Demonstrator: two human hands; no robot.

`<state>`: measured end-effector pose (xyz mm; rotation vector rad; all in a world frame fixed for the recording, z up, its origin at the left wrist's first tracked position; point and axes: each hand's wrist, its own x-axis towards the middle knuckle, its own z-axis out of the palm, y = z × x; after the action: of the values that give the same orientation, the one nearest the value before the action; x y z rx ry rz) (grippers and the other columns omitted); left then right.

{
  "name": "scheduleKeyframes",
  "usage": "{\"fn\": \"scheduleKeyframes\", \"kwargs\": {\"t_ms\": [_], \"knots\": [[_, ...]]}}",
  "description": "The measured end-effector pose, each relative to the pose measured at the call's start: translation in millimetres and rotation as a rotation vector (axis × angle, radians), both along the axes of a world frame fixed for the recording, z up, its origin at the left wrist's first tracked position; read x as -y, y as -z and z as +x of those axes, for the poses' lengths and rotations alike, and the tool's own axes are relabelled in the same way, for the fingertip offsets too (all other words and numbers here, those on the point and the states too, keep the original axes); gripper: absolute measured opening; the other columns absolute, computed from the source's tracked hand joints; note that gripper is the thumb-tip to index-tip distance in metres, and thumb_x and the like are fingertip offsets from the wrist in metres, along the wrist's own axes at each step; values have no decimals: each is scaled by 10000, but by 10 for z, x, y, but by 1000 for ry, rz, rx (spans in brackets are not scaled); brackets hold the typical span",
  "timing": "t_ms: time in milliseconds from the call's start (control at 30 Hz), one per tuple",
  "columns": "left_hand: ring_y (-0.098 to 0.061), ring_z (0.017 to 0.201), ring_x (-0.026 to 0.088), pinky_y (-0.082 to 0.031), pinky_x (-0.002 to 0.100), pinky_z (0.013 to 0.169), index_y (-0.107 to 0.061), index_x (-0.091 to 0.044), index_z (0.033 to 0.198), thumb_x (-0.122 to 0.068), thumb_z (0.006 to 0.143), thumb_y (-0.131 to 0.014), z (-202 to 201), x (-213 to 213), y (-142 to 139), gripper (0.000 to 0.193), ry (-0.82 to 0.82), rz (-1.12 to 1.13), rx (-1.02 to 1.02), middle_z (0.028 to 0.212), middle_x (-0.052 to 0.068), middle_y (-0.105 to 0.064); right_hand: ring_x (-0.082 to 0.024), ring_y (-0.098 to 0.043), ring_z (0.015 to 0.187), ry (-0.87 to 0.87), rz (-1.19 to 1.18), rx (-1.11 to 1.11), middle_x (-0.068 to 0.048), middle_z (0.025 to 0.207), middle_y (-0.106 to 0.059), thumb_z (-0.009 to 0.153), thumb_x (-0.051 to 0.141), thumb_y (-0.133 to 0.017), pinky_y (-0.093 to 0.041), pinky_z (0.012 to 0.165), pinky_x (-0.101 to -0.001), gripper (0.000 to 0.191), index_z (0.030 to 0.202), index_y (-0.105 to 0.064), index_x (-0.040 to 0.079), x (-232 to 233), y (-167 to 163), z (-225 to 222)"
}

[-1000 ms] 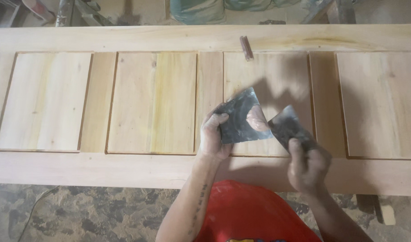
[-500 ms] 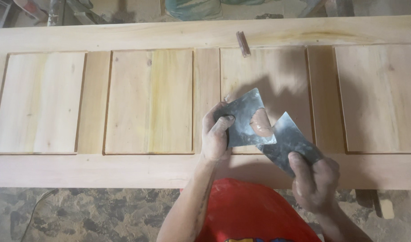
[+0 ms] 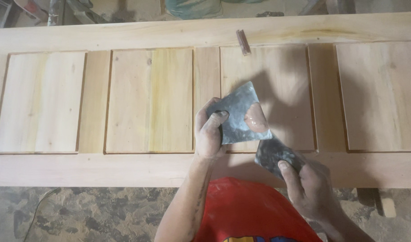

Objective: The person scrapes the surface of a wooden paneled door with a flat scraper blade, working along the rails and panels. They then open a can of wood filler, scoop filler onto a putty knife, and mix and work the filler between two blades.

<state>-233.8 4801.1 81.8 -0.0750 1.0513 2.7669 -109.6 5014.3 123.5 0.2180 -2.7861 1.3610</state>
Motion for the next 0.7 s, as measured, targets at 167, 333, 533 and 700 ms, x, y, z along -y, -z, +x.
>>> {"fn": "scheduleKeyframes", "kwargs": {"t_ms": [167,333,533,700], "knots": [[-640,912,230,-550,348,823,-593,46,1096,-42,871,-558,-46,125,27,243,19,171,99,1009,144,-638,-100,-573,462,-7,-328,77,-10,618,-623,978,199,-557,-509,388,-284,190,900,-666,65,-95,3,-265],[-687,991,271,-591,396,900,-606,-3,1218,-84,792,-577,98,-48,78,435,152,301,396,1091,140,-684,-158,-697,755,285,-1203,69,-72,877,-682,927,216,-650,-585,656,-316,202,1003,-645,29,-146,113,-653],[-691,1033,292,-592,450,928,-585,11,1269,-115,863,-599,350,-378,136,425,383,490,464,1154,161,-681,-217,-726,824,130,-1383,224,-123,977,-709,1151,275,-532,-622,735,-359,308,1127,-650,-8,103,437,-766],[-703,980,294,-600,465,885,-597,4,1227,-130,839,-588,323,-309,183,410,360,457,524,1101,157,-692,-219,-728,885,156,-1237,293,-144,1045,-715,1090,276,-495,-620,763,-349,357,1207,-617,-39,81,588,-566]]}}
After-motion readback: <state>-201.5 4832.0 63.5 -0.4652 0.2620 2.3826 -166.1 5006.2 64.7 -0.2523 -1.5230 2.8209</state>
